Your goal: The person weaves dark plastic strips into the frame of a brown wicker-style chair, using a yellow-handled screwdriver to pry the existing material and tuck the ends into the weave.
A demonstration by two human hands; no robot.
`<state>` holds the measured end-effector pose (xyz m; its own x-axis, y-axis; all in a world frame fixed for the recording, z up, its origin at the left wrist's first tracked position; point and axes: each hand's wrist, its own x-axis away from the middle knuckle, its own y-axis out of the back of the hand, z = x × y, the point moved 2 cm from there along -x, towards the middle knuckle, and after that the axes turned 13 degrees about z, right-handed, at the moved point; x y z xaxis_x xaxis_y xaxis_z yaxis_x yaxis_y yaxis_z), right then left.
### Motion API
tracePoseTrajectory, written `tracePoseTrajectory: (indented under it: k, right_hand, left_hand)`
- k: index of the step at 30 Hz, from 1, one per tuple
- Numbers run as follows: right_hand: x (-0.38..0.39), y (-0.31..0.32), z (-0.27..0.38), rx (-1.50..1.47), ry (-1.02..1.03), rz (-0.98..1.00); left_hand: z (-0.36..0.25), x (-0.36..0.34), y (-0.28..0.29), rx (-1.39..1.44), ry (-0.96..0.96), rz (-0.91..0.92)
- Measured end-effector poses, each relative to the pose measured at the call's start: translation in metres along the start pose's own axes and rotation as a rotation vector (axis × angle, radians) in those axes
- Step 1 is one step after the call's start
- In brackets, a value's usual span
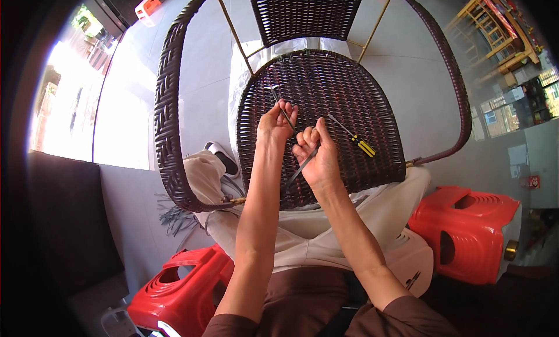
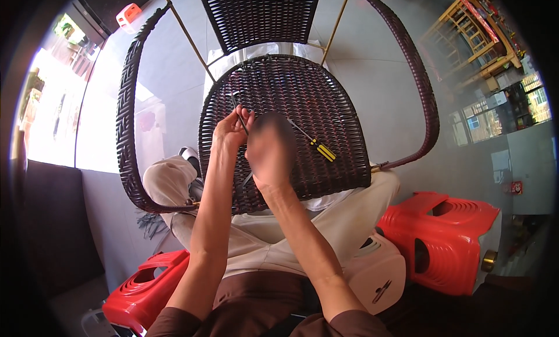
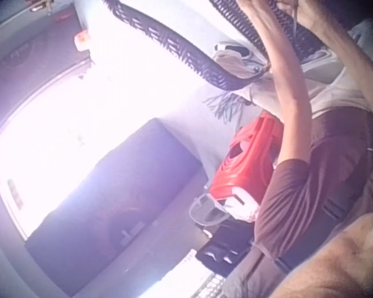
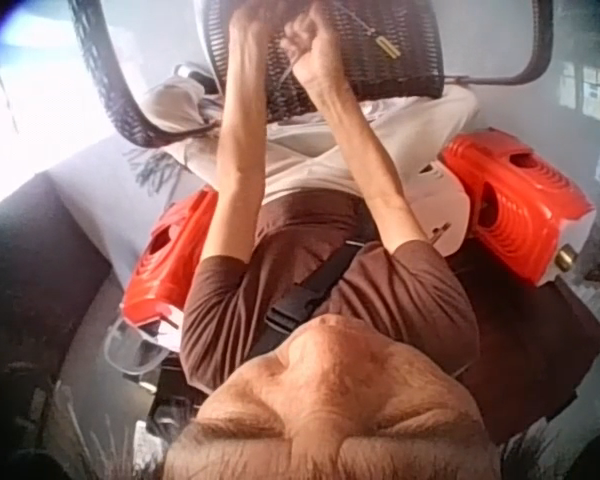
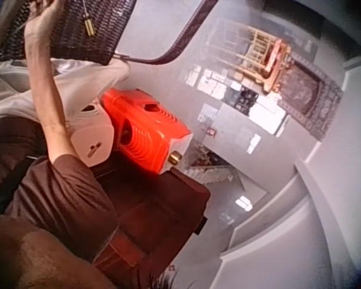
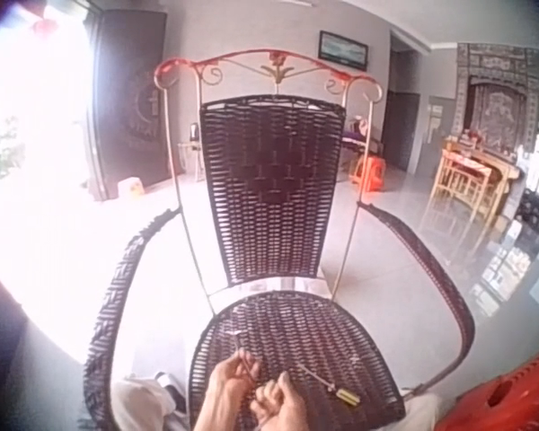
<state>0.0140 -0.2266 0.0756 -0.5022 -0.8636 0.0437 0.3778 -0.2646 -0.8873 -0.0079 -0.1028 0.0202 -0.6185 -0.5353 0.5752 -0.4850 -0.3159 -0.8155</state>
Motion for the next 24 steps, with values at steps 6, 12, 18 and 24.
tracePoseTrajectory:
  k: [6,12,18,24]
  right_hand:
    - [0.008,-0.006,-0.007,0.136,-0.052,-0.054]
    - [0.004,0.002,-0.025,0.292,0.098,-0.053]
    - [0.015,-0.008,-0.034,0.554,0.006,-0.001]
    - [0.085,0.008,0.021,1.581,0.456,0.138]
  left_hand:
    - [-0.003,-0.011,0.003,-0.049,0.063,-0.038]
    - [-0.012,-0.012,0.002,-0.053,0.143,-0.083]
    - [-0.030,-0.001,0.001,-0.094,0.187,0.076]
    - [-0.030,-0.023,0.019,-0.947,-0.244,0.265]
